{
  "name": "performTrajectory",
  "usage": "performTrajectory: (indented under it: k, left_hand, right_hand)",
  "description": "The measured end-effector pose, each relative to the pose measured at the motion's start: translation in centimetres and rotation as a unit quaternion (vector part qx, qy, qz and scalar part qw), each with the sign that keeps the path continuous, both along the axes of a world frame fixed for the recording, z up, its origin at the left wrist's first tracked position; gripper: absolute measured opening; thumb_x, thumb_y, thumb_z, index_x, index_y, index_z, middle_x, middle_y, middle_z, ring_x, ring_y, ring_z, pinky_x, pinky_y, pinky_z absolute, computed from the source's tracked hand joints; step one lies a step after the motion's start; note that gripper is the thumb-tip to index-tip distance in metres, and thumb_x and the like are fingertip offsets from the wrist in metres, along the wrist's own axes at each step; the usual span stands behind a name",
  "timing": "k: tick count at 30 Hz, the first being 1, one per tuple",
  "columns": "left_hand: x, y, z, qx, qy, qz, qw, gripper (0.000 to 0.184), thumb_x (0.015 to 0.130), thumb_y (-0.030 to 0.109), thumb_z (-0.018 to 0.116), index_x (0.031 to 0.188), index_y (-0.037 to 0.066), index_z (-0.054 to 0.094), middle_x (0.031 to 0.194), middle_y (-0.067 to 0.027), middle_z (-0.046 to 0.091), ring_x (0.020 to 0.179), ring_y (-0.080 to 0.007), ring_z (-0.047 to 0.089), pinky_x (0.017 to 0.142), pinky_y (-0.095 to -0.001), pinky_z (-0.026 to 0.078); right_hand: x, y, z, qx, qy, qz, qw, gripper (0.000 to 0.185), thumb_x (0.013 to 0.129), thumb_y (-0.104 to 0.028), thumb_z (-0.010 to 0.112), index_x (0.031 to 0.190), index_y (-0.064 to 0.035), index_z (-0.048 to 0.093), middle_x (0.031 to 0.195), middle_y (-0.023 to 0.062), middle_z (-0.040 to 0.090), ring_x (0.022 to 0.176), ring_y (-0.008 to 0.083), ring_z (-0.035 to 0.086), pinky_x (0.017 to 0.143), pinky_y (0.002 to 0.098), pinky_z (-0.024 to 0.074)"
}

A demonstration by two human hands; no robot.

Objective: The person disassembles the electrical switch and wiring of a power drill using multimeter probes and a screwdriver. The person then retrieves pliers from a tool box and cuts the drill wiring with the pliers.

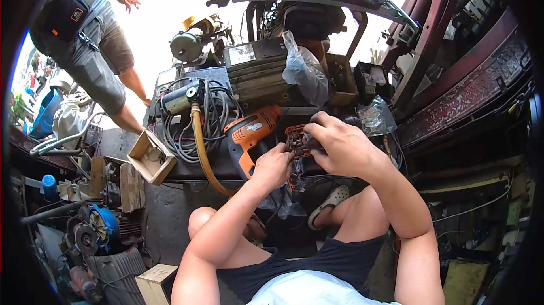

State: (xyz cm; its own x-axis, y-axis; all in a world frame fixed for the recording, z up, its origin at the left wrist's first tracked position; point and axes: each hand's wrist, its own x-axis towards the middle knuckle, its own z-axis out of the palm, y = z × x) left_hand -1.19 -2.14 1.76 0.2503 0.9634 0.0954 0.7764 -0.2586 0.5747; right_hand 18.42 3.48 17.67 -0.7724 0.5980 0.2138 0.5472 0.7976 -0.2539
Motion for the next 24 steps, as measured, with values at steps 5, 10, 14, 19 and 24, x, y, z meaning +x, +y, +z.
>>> performTrajectory:
  k: [5,10,14,19,24]
  left_hand:
    - [-0.1,-0.4,0.2,-0.01,0.008,-0.011,1.0,0.026,0.088,0.011,0.063,0.11,0.004,0.076,0.114,-0.0131,0.066,0.106,-0.034,0.069,0.09,-0.0489,0.058]
    - [-0.4,0.0,0.8,-0.065,0.047,-0.029,0.996,0.033,0.089,0.012,0.064,0.119,0.006,0.075,0.129,-0.011,0.066,0.112,-0.033,0.068,0.096,-0.0463,0.056]
    - [-0.5,0.2,1.0,-0.051,0.024,-0.032,0.998,0.032,0.088,0.009,0.063,0.117,0.006,0.076,0.124,-0.0114,0.065,0.113,-0.0321,0.067,0.095,-0.0469,0.056]
    - [-0.1,0.1,0.2,-0.014,0.041,-0.055,0.998,0.029,0.087,0.004,0.06,0.112,0.004,0.075,0.118,-0.0151,0.06,0.115,-0.0337,0.064,0.094,-0.0483,0.056]
    - [0.5,-0.1,0.7,-0.03,0.066,-0.043,0.996,0.025,0.087,0.002,0.061,0.11,0.001,0.071,0.12,-0.0183,0.057,0.114,-0.0362,0.063,0.094,-0.0482,0.057]
  right_hand:
    - [-0.4,0.1,-0.1,-0.034,-0.077,-0.025,0.996,0.03,0.087,-0.014,0.075,0.113,-0.0017,0.065,0.106,0.0161,0.064,0.097,0.0336,0.071,0.081,0.0419,0.0609]
    - [-1.0,-0.1,1.0,-0.086,-0.117,-0.032,0.989,0.033,0.083,-0.006,0.073,0.114,0.0008,0.064,0.115,0.0189,0.06,0.108,0.0355,0.067,0.088,0.0433,0.0598]
    - [-0.4,0.5,0.6,-0.069,-0.066,0.026,0.995,0.034,0.082,-0.002,0.071,0.114,0.0019,0.063,0.117,0.0205,0.058,0.113,0.0374,0.065,0.091,0.0449,0.0587]
    - [-0.4,0.6,-0.1,-0.044,-0.041,0.015,0.998,0.026,0.085,-0.007,0.072,0.109,0.0009,0.062,0.105,0.0186,0.063,0.101,0.0371,0.07,0.084,0.0454,0.0602]
    - [-0.9,0.0,-0.2,-0.032,-0.066,-0.013,0.997,0.021,0.09,-0.014,0.073,0.1,-0.0013,0.061,0.088,0.0145,0.068,0.084,0.0365,0.073,0.076,0.0455,0.0614]
